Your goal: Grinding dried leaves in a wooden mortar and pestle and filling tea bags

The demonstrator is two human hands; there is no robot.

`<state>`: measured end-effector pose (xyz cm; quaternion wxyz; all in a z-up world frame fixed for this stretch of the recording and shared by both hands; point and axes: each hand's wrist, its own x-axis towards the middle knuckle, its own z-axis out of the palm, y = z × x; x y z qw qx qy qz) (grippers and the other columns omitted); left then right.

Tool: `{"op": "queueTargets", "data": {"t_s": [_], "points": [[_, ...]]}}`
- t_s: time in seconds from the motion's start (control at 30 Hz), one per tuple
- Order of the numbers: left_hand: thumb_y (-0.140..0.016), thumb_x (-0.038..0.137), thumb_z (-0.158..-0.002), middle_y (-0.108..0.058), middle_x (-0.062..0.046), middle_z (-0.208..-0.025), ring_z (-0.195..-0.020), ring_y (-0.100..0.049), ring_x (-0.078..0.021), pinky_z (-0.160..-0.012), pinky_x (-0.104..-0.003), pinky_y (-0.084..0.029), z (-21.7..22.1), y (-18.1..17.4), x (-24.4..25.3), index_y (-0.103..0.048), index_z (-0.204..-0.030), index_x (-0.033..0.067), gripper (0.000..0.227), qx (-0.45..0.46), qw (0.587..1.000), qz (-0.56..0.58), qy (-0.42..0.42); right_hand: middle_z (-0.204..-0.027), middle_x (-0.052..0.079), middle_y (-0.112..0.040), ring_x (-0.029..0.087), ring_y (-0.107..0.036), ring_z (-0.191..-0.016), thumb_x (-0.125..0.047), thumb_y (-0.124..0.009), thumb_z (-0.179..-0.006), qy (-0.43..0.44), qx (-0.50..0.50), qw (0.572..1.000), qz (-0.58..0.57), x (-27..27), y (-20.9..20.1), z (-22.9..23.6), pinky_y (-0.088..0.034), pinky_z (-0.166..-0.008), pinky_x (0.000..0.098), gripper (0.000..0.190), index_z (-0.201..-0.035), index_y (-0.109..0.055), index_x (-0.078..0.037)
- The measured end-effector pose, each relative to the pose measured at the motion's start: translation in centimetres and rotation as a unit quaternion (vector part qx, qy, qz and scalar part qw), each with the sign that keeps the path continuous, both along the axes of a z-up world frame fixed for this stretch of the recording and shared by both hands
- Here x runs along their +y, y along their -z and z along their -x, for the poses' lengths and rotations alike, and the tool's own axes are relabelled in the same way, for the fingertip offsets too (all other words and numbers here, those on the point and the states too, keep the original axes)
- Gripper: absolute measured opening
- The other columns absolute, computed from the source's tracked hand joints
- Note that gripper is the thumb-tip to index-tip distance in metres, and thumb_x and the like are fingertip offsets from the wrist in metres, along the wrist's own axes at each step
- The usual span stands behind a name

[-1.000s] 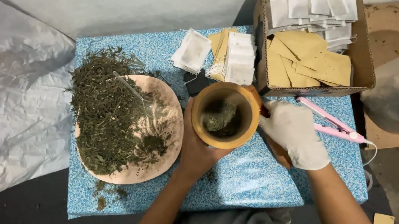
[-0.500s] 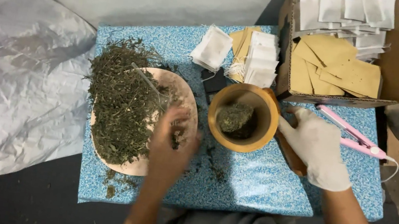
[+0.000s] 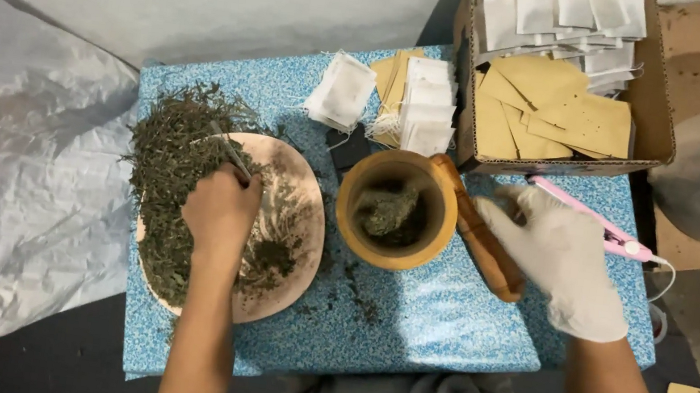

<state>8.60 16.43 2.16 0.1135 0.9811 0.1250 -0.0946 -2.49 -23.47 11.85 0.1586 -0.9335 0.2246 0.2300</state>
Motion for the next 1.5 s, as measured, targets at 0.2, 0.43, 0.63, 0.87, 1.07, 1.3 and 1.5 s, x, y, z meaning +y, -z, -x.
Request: {"op": "queueTargets", "data": {"t_s": [0.2,0.43,0.63,0.87,1.07,1.3,1.5], "points": [[-0.074,0.036,-0.108,-0.08,-0.022,-0.089,-0.087,-0.082,-0.0496,-0.075,-0.061,-0.065,2.8,-3.2,-0.7,-0.082,-0.1,0.005,0.033,-0.03,0.999,0.021,0.006,-0.103,0.012,-0.082,0.04,-0.077,-0.124,-0.054,-0.082,-0.105,-0.273,-0.367,0.873,0.172,0.4,1.8,-6.3,-0.063,-0.106,0.0515,0.04,-0.13,-0.087,-0.023],[-0.076,0.03,-0.113,-0.08,-0.017,-0.086,-0.084,-0.082,-0.0453,-0.072,-0.058,-0.065,6.3,-7.1,-1.6,-0.082,-0.099,0.0077,0.027,-0.107,0.99,0.087,-0.009,-0.096,0.009,-0.081,0.029,-0.072,-0.119,-0.059,-0.085,-0.088,-0.444,-0.327,0.768,0.326,3.0,5.7,-13.2,-0.038,-0.128,0.0535,0.047,-0.108,-0.083,-0.017],[-0.08,0.03,-0.11,-0.08,-0.016,-0.088,-0.084,-0.08,-0.0465,-0.072,-0.059,-0.063,7.0,-8.5,-1.6,-0.081,-0.098,0.0084,0.025,-0.151,0.982,0.112,0.003,-0.076,0.007,-0.074,0.027,-0.073,-0.097,-0.042,-0.085,-0.091,-0.45,-0.401,0.741,0.294,1.2,5.4,-13.9,-0.044,-0.121,0.0529,0.028,-0.088,-0.08,-0.014],[-0.078,0.018,-0.107,-0.077,-0.004,-0.087,-0.063,-0.063,-0.0171,-0.058,-0.032,-0.047,7.1,-8.8,-2.4,-0.08,-0.104,0.0045,0.014,-0.239,0.951,0.177,0.087,-0.113,-0.006,-0.087,0.018,-0.075,-0.102,-0.027,-0.081,-0.106,-0.421,-0.493,0.725,0.233,0.5,0.1,-11.1,-0.053,-0.119,0.0429,0.019,-0.121,-0.091,-0.022],[-0.079,0.015,-0.104,-0.088,-0.015,-0.104,-0.08,-0.083,-0.0247,-0.065,-0.032,-0.061,6.4,-9.4,-3.7,-0.081,-0.122,-0.0001,0.024,-0.273,0.921,0.252,0.12,-0.074,-0.004,-0.063,0.015,-0.05,-0.067,-0.036,-0.093,-0.108,-0.386,-0.536,0.72,0.213,-2.2,-0.7,-10.4,-0.05,-0.086,0.034,0.022,-0.126,-0.096,-0.024],[-0.064,0.007,-0.111,-0.086,-0.013,-0.112,-0.093,-0.084,-0.0221,-0.067,-0.029,-0.066,5.0,-10.5,-6.0,-0.069,-0.129,0.0001,0.021,-0.233,0.888,0.366,0.15,-0.082,0.003,-0.072,0.019,-0.053,-0.073,-0.016,-0.096,-0.105,-0.281,-0.56,0.78,0.011,-0.9,-1.0,-8.5,-0.049,-0.086,0.0356,0.025,-0.129,-0.093,-0.007],[-0.038,0.004,-0.118,-0.06,-0.007,-0.099,-0.097,-0.068,-0.0218,-0.086,-0.037,-0.061,4.0,-10.4,-9.1,-0.047,-0.126,0.0081,0.012,-0.192,0.8,0.537,0.187,-0.085,-0.001,-0.071,0.003,-0.056,-0.07,-0.013,-0.084,-0.109,0.065,-0.428,0.823,-0.368,1.3,-1.4,-6.1,-0.042,-0.06,0.0165,0.012,-0.116,-0.084,-0.004]]}}
